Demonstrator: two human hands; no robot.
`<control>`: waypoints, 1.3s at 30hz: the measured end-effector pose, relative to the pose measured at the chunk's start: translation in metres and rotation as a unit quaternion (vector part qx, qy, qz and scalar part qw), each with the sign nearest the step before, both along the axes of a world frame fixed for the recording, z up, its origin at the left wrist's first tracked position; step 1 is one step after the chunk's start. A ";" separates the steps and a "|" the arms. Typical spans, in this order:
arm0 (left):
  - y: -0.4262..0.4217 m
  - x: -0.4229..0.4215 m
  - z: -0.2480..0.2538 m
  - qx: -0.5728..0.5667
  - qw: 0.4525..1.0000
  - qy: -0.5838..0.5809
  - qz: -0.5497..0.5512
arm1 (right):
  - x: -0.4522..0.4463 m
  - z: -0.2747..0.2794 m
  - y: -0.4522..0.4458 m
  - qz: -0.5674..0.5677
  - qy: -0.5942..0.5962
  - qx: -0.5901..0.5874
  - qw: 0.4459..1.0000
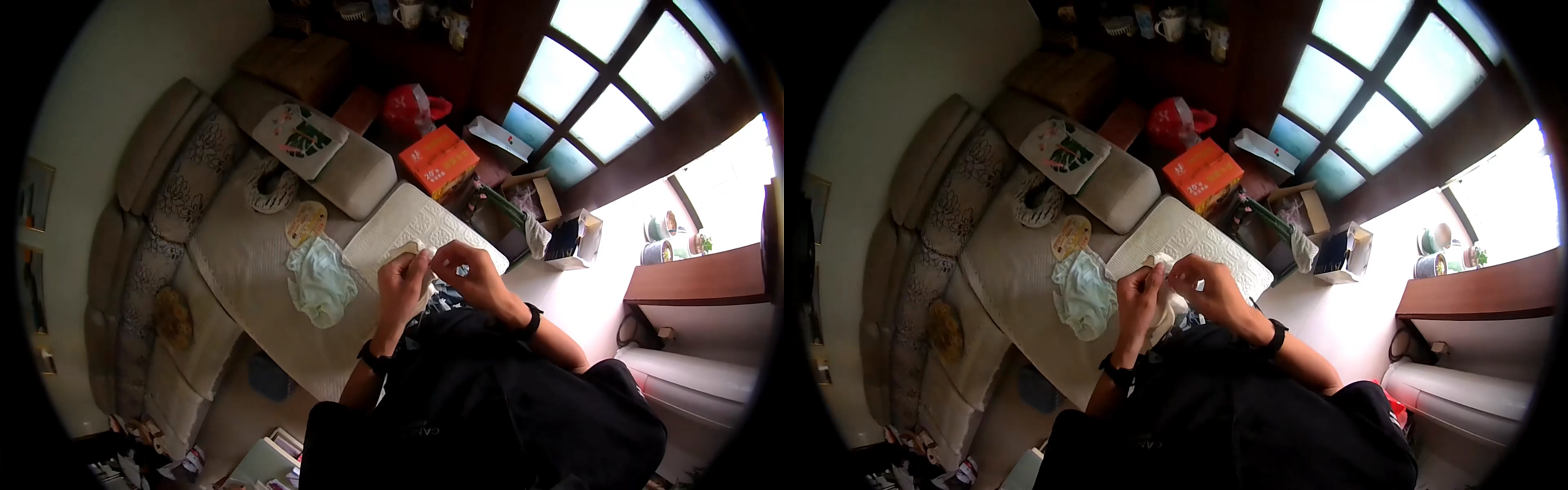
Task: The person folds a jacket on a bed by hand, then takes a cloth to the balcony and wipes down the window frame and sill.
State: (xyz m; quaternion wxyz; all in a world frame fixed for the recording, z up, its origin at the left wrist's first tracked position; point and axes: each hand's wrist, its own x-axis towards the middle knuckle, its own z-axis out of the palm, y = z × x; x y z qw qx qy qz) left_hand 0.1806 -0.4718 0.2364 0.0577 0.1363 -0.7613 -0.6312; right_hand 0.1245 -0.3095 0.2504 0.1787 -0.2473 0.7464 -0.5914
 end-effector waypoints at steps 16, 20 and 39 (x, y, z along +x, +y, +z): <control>-0.021 0.017 0.002 -0.236 0.959 0.157 0.019 | 0.029 -0.038 -0.024 0.002 0.112 0.035 0.993; -0.019 0.025 0.008 -0.275 0.941 0.193 0.039 | 0.030 -0.042 -0.024 0.015 0.176 -0.011 0.984; -0.085 0.040 0.059 0.082 0.930 0.194 0.303 | 0.074 -0.246 0.092 0.035 0.152 0.183 0.971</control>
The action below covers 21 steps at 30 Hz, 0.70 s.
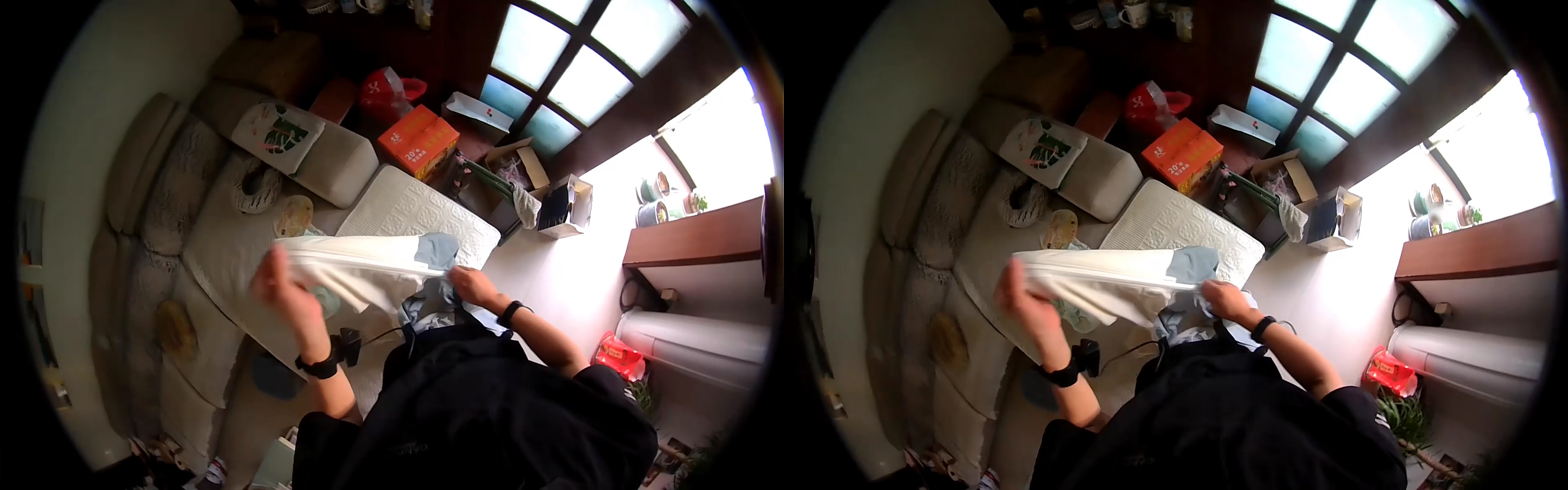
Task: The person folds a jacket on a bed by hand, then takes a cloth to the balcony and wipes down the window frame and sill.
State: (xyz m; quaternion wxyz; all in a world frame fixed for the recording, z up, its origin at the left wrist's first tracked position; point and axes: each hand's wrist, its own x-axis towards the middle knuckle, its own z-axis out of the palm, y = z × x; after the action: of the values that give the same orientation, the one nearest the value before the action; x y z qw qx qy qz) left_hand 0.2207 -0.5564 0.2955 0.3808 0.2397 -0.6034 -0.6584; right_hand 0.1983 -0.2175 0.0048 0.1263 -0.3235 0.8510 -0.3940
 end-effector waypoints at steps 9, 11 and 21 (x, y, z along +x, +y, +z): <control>-0.066 0.029 0.116 0.002 0.981 0.093 0.171 | 0.000 0.025 0.088 -0.109 0.062 0.104 0.987; -0.081 0.042 0.119 -0.008 0.977 0.084 0.195 | -0.014 0.041 0.084 -0.104 0.097 0.102 0.985; -0.178 0.173 -0.056 0.063 0.992 -0.113 -0.007 | -0.067 0.094 0.020 -0.361 0.017 -0.228 0.904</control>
State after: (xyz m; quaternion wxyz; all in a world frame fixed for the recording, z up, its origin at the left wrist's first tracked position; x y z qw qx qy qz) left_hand 0.3936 -0.7349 0.2395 0.2897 0.3321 -0.6017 -0.6661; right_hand 0.1311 -0.1971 0.0985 -0.1160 -0.0205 0.7987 -0.5901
